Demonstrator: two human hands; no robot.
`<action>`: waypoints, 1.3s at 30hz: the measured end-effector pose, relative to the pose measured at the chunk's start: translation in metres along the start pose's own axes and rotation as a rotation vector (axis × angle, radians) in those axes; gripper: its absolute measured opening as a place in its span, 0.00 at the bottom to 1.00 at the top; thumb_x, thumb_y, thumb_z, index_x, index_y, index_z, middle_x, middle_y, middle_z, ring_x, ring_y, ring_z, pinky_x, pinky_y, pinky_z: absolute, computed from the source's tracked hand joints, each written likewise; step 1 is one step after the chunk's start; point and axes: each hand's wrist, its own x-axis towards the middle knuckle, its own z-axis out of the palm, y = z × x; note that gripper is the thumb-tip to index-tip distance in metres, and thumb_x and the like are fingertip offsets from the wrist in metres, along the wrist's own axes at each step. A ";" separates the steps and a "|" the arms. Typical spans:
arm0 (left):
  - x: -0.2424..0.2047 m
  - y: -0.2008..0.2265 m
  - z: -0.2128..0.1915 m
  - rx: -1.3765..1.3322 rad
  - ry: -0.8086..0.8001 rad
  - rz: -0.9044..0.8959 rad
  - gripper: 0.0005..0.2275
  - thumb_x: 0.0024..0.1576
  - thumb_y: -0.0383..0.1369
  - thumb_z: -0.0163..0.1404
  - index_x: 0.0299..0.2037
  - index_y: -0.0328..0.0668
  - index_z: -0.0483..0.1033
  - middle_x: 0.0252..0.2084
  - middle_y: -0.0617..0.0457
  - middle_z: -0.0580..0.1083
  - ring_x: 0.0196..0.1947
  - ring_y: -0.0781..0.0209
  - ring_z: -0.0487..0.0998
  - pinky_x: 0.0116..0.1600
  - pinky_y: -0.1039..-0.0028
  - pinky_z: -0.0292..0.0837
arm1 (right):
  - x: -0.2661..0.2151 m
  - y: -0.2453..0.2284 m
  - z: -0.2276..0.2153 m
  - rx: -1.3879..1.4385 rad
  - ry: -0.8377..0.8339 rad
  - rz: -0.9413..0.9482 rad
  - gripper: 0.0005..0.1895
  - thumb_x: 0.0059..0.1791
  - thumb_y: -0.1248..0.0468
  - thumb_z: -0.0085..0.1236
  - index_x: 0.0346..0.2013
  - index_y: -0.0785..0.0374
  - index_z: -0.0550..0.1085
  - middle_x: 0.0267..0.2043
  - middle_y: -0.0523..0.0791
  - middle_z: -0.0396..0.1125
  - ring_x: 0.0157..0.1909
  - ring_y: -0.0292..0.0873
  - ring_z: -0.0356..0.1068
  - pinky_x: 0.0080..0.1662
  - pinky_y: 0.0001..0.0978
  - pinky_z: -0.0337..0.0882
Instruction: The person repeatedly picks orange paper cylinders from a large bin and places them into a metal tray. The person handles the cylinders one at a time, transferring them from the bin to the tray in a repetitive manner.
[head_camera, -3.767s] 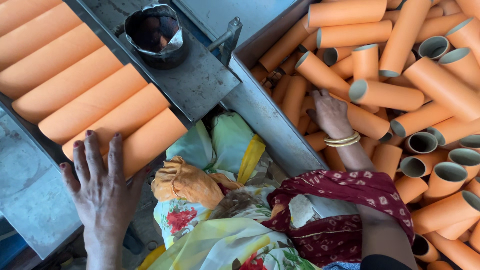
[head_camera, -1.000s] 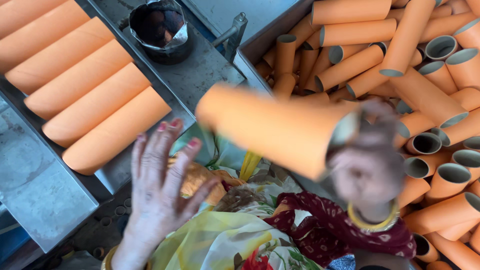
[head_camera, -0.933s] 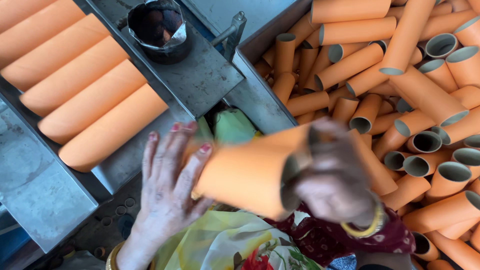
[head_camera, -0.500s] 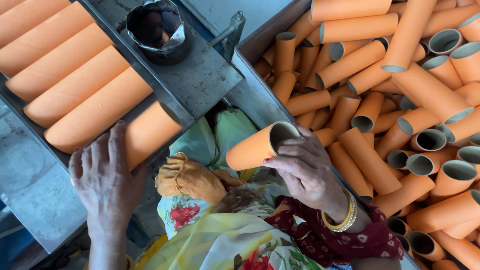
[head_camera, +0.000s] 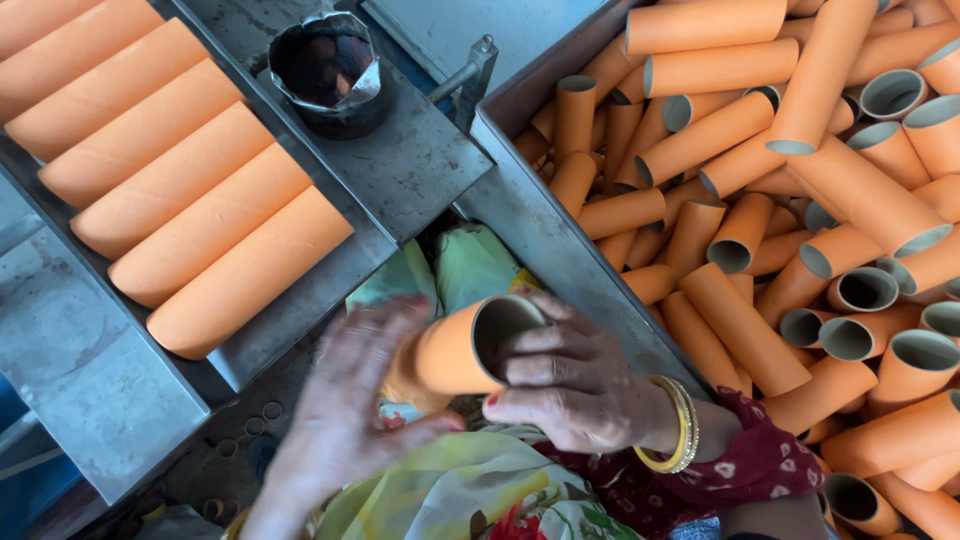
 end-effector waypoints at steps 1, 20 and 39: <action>0.001 0.003 0.006 -0.067 -0.028 0.047 0.47 0.38 0.45 0.70 0.69 0.39 0.58 0.64 0.40 0.69 0.63 0.41 0.69 0.68 0.46 0.59 | 0.003 -0.001 -0.002 0.082 0.000 -0.009 0.11 0.50 0.64 0.69 0.45 0.55 0.76 0.38 0.38 0.69 0.46 0.39 0.73 0.71 0.57 0.63; -0.014 -0.061 -0.033 0.743 0.161 -0.373 0.32 0.54 0.42 0.60 0.70 0.46 0.67 0.63 0.46 0.70 0.64 0.47 0.72 0.69 0.53 0.62 | -0.094 0.219 -0.009 -0.535 -0.623 0.752 0.24 0.53 0.63 0.48 0.65 0.57 0.66 0.65 0.54 0.59 0.47 0.57 0.73 0.42 0.48 0.75; -0.007 -0.080 -0.050 0.584 0.312 -0.470 0.26 0.57 0.40 0.60 0.65 0.45 0.70 0.66 0.46 0.69 0.69 0.49 0.67 0.74 0.49 0.52 | -0.061 0.366 -0.048 -0.871 -0.580 0.700 0.16 0.41 0.65 0.59 0.43 0.54 0.82 0.59 0.46 0.69 0.61 0.55 0.65 0.56 0.49 0.69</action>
